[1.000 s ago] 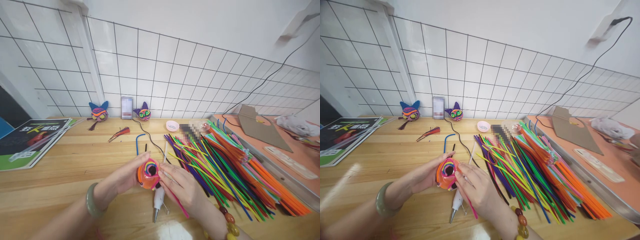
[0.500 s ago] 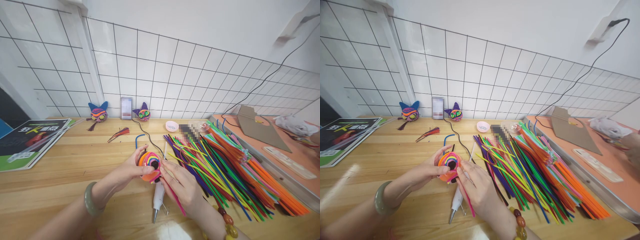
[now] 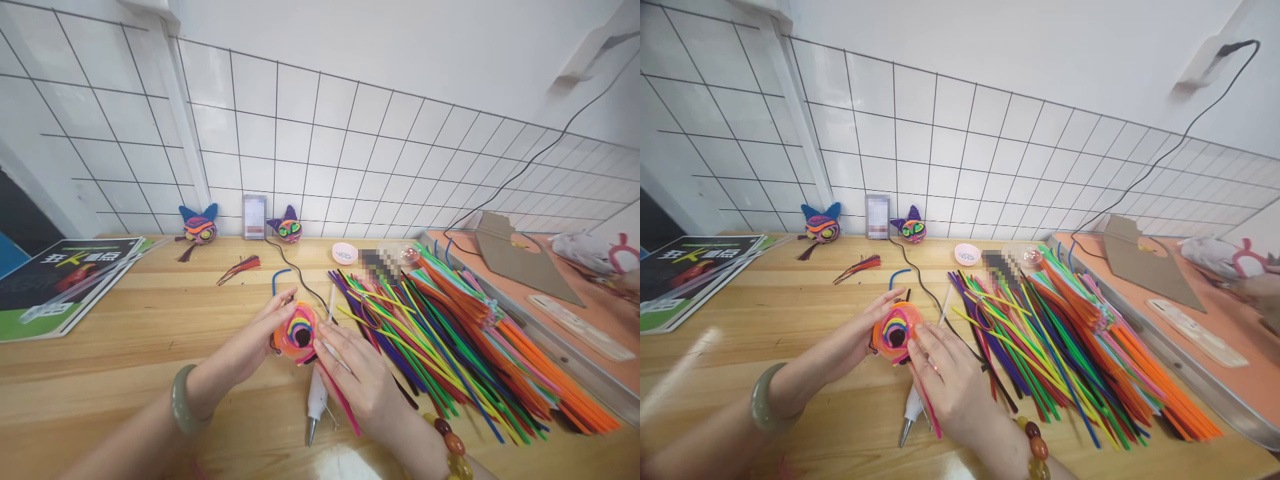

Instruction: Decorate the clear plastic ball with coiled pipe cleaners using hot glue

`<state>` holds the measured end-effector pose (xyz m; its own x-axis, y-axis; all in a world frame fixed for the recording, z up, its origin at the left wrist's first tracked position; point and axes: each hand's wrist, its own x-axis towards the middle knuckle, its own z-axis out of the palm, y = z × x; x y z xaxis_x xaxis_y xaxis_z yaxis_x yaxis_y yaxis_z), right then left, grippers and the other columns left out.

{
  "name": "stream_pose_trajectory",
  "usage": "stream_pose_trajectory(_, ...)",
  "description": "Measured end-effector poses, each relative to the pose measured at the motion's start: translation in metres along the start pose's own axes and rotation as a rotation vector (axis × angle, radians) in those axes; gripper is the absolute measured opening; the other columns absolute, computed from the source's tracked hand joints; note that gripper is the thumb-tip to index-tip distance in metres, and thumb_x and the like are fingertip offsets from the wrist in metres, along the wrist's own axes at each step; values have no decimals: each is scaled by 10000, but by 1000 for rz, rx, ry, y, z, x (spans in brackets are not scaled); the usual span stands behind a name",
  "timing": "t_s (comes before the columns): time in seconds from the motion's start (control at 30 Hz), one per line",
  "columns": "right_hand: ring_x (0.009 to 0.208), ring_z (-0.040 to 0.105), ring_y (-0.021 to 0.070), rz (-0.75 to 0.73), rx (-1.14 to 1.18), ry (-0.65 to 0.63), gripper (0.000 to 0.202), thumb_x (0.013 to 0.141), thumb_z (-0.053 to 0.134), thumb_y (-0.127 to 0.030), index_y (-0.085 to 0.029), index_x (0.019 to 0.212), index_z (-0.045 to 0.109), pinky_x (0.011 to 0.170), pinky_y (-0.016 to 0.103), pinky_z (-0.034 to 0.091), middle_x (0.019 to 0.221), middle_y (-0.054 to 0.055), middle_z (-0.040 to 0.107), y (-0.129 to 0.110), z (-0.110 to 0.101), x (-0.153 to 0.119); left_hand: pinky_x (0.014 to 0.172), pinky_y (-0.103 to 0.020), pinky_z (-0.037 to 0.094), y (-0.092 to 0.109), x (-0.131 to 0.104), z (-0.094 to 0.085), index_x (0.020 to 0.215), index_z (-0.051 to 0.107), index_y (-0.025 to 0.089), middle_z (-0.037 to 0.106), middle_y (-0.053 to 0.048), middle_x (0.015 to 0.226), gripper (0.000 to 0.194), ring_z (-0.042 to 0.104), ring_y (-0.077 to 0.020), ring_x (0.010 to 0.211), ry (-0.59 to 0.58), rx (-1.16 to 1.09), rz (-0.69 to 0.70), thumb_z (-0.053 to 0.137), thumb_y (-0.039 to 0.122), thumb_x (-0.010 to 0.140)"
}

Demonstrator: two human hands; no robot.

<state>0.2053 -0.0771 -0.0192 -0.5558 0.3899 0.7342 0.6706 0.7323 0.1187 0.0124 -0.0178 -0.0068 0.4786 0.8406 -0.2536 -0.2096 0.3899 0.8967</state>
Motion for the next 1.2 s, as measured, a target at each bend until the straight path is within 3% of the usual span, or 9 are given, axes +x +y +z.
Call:
stream_pose_trajectory(0.4,1135,606,304,-16,21,-58,249,894,515,-73,-45,1103,649,876,455,584,1093,221,690,-3,-1,1,520,-220,343,-1,3,5,1335,452,259,640,-21,930,590,555,-125,661,153,69,1,627,396,789)
stream_pose_trajectory(0.57,1149,598,304,-23,34,-54,243,886,533,-72,-42,1101,643,887,455,582,1096,226,688,-2,-1,1,550,-226,377,0,0,8,1290,479,222,640,-30,932,600,566,-136,684,163,51,39,665,401,749)
stream_pose_trajectory(0.9,1139,600,320,-28,54,-35,228,877,540,-49,-23,1079,643,872,468,587,1080,243,688,-1,-2,1,557,-213,395,1,0,9,1284,454,225,609,-34,996,509,554,-121,711,138,69,36,600,368,819)
stream_pose_trajectory(1.2,1148,594,327,-20,72,-13,238,863,552,-42,-22,1083,640,870,476,585,1080,253,681,0,1,-1,556,-218,404,0,-2,8,1305,460,258,608,-41,1013,495,557,-141,750,135,7,11,541,454,857)
